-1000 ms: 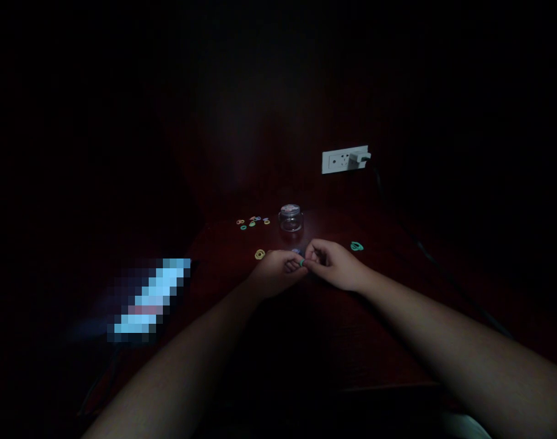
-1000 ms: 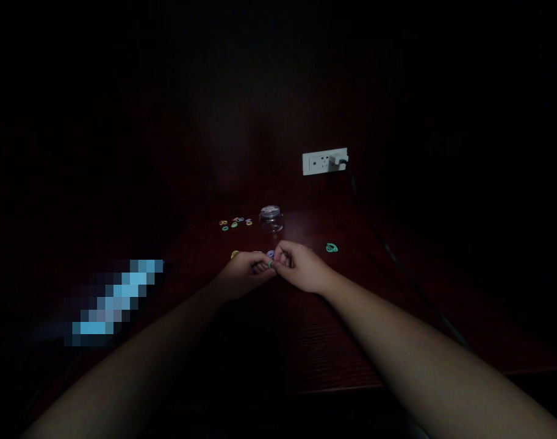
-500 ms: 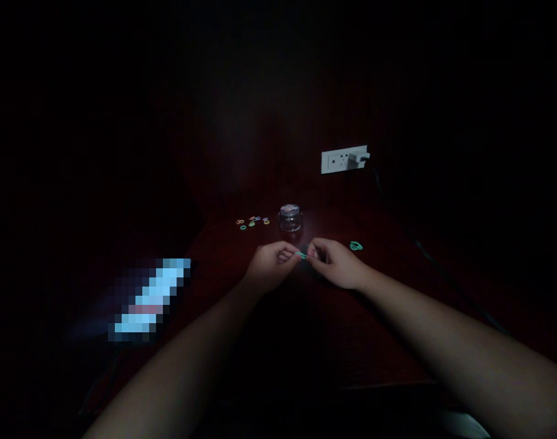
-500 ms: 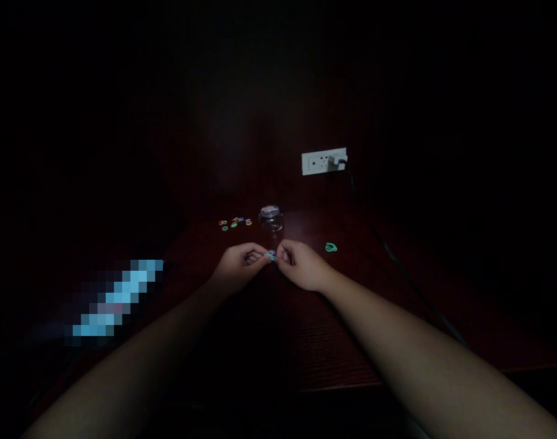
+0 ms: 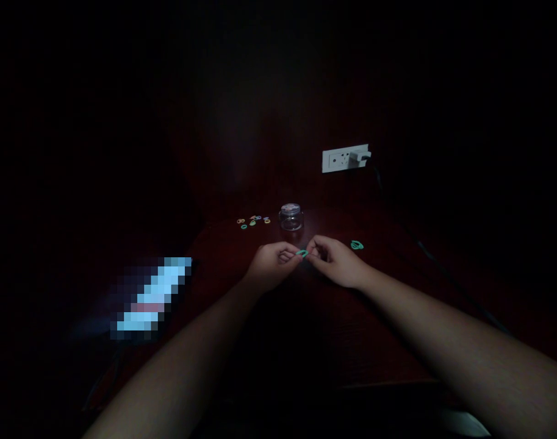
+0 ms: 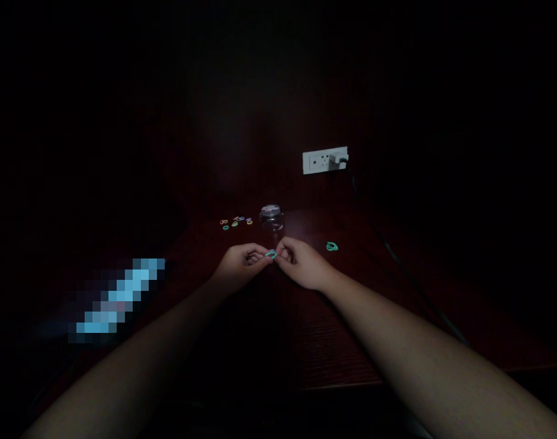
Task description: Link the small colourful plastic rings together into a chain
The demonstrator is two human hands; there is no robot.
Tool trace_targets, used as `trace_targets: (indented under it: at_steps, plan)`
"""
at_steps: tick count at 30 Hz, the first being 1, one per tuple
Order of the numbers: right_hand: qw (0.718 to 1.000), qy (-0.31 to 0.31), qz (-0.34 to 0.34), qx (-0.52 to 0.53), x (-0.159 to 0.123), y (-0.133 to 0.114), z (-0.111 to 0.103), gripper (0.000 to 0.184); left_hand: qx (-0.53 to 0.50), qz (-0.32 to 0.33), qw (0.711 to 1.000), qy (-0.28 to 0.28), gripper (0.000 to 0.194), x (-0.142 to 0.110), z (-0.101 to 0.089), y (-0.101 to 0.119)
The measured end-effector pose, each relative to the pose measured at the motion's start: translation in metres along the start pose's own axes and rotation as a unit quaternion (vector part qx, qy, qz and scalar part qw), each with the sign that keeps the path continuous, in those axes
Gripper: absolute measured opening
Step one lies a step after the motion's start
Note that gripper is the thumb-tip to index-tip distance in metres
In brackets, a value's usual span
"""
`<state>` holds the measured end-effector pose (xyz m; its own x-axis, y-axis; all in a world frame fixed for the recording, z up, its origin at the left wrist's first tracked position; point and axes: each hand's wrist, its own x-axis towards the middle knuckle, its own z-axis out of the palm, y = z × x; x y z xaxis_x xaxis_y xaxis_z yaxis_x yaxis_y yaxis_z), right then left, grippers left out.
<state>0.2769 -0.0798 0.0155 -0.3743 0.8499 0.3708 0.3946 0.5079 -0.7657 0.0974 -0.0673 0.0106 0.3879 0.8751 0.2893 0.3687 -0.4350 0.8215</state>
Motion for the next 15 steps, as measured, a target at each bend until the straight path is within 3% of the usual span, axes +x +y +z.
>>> trace_targets:
  at_steps: [15]
  plan:
    - [0.999, -0.028, -0.004, 0.014, -0.001, 0.0019, -0.0004, 0.007, -0.008, 0.02, 1.0, 0.012, 0.021, 0.0005, 0.0031, -0.0022]
